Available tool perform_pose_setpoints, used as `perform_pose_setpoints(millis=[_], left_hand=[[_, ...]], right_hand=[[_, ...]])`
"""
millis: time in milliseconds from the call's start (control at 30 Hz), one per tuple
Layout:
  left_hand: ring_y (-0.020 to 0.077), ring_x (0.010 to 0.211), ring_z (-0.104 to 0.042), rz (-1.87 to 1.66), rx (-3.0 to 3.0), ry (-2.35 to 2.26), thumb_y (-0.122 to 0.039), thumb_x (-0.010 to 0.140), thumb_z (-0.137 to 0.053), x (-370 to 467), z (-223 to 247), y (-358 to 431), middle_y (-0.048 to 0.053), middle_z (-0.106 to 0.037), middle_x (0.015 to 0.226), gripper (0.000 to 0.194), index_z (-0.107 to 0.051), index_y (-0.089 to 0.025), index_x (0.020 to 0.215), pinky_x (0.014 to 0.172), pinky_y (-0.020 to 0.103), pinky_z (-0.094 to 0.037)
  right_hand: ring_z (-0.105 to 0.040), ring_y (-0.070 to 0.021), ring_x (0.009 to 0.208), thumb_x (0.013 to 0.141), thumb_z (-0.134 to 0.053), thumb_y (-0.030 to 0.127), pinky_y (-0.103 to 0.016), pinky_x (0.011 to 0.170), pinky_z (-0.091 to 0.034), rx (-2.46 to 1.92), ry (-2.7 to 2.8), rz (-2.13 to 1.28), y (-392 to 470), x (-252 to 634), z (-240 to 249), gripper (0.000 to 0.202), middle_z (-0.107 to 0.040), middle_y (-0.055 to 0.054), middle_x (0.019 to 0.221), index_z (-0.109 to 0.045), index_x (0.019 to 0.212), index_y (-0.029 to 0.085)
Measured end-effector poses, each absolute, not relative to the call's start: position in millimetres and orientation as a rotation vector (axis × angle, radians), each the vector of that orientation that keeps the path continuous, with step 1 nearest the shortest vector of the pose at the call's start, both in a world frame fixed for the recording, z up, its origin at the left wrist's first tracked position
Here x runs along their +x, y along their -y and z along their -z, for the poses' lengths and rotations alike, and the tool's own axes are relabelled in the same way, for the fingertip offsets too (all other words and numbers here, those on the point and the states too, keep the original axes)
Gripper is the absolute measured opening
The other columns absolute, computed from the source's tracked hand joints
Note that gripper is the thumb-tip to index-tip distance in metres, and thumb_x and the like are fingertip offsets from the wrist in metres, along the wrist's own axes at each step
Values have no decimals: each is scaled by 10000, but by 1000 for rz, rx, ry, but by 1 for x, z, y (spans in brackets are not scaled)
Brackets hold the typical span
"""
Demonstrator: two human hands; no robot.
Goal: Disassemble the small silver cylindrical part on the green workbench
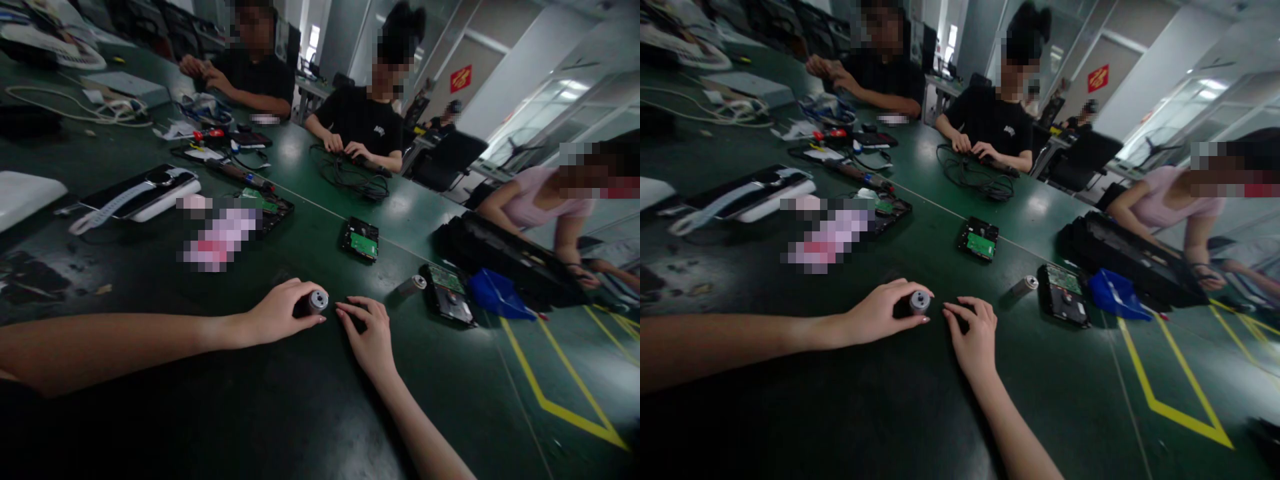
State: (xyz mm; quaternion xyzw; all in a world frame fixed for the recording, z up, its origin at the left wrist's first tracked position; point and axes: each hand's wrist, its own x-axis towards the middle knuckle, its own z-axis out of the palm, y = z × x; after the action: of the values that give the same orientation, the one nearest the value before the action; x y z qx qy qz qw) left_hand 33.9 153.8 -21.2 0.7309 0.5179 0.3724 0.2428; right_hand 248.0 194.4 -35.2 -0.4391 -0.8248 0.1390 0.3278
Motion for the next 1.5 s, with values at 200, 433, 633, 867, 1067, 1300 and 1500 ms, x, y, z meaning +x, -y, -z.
perform_pose_setpoints(millis=[200, 433, 633, 867, 1067, 1300, 1500], left_hand=[[204, 946, -591, -1003, 2008, -1391, -293, 774, -709, 32, 23, -155, 14, -653, 1004, 339, -598, -237, 1089, 861, 328, -467], [199, 911, -586, -1002, 1991, -1397, -284, 771, -711, 32, 26, -156, 13, -635, 961, 324, -603, -240, 1074, 828, 317, -471], [199, 897, -583, -1013, 1977, -1376, -283, 768, -712, 32, 26, -157, 8, -632, 939, 315, -610, -240, 1062, 810, 308, -468], [189, 894, -579, -999, 1980, -1363, -287, 784, -701, 30, 25, -156, 15, -621, 950, 325, -600, -230, 1087, 815, 306, -468], [196, 929, -580, -1004, 1973, -1351, -293, 780, -706, 31, 25, -156, 19, -625, 978, 338, -602, -233, 1096, 843, 318, -473], [203, 941, -579, -993, 1981, -1350, -263, 797, -682, 31, 25, -156, 28, -629, 987, 315, -597, -215, 1096, 845, 332, -481], [198, 919, -580, -982, 1976, -1357, -233, 779, -689, 31, 26, -155, 36, -617, 986, 327, -601, -210, 1093, 827, 327, -486]], right_hand=[[-582, -271, 996, 798, -694, 282, -478, 904, -422, -1154, 2119, -452, -195, 249, 34, 222, -705, -58, 971, -707, 1020, 286], [-607, -267, 978, 792, -691, 271, -473, 896, -430, -1236, 2069, -496, -191, 248, 32, 109, -704, -55, 928, -734, 890, 285], [-619, -249, 949, 796, -676, 236, -447, 890, -446, -1214, 2059, -497, -192, 246, 32, 74, -716, -42, 885, -722, 850, 257], [-657, -205, 894, 812, -666, 191, -405, 884, -480, -1053, 1873, -583, -185, 241, 24, 35, -716, -38, 891, -675, 840, 210], [-667, -194, 902, 813, -659, 136, -383, 863, -509, -877, 1792, -766, -176, 218, 0, 87, -710, -36, 905, -647, 850, 214], [-659, -187, 888, 831, -630, 130, -367, 839, -509, -833, 1948, -736, -180, 206, 0, 102, -711, -29, 900, -665, 849, 224], [-653, -175, 878, 840, -616, 119, -355, 834, -506, -802, 1996, -663, -179, 204, 0, 123, -709, -15, 898, -652, 868, 233]])
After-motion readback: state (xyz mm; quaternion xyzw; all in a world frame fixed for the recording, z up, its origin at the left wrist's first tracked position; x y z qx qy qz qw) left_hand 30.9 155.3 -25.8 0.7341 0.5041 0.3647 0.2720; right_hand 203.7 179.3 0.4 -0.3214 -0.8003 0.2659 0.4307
